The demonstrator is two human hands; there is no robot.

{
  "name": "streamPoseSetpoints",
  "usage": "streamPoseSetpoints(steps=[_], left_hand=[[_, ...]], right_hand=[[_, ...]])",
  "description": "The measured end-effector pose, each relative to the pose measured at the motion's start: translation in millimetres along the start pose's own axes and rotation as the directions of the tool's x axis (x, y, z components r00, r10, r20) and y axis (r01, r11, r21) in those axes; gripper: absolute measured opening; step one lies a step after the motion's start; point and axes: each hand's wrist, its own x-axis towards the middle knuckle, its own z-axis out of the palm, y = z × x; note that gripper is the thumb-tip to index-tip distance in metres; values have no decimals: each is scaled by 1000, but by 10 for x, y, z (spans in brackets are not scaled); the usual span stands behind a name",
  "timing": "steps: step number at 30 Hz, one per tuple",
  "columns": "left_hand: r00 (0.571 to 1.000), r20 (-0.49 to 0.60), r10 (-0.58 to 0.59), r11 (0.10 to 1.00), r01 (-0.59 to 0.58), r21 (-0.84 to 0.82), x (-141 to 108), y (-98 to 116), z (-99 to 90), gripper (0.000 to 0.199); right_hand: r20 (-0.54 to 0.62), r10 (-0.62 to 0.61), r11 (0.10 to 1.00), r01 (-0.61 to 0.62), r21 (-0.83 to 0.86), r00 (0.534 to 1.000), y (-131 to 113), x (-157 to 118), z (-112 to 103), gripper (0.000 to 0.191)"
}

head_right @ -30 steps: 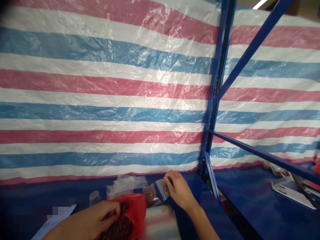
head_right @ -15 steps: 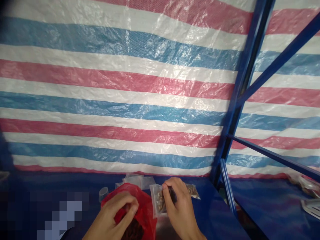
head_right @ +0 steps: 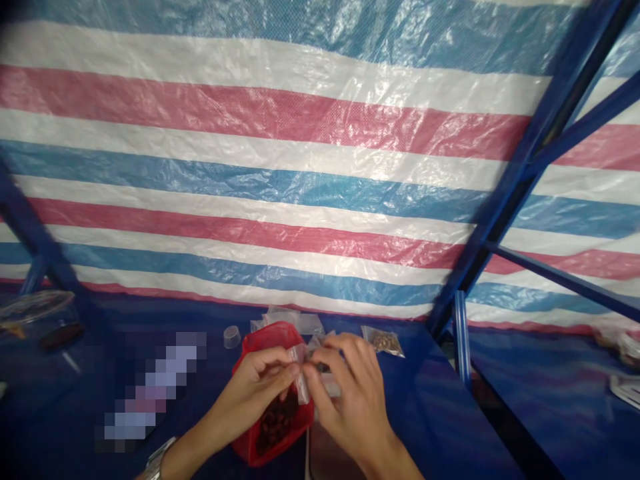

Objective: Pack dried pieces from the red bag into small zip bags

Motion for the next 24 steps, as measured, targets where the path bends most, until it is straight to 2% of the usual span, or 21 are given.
streamPoseSetpoints(steps=[3,6,12,18,24], left_hand=[[999,16,29,1000,-29,8,1,-6,-7,44],[998,23,54,999,-54,0,16,-9,-26,40],[997,78,9,998,-15,68,70,-22,-111,42],[999,48,25,994,-30,105,74,-32,-106,38],[1000,7,18,995,-19,98,56,-87,-61,30]], right_hand=[[143,16,1000,-19,19,990,-79,4,-7,5],[225,61,998,-64,5,973,-108,-16,33,9],[268,102,995,-95,-41,958,-59,-50,81,8],[306,164,986,-160,-39,938,-38,-92,130,10],[359,179,962,-239,130,916,-46,-95,145,14]])
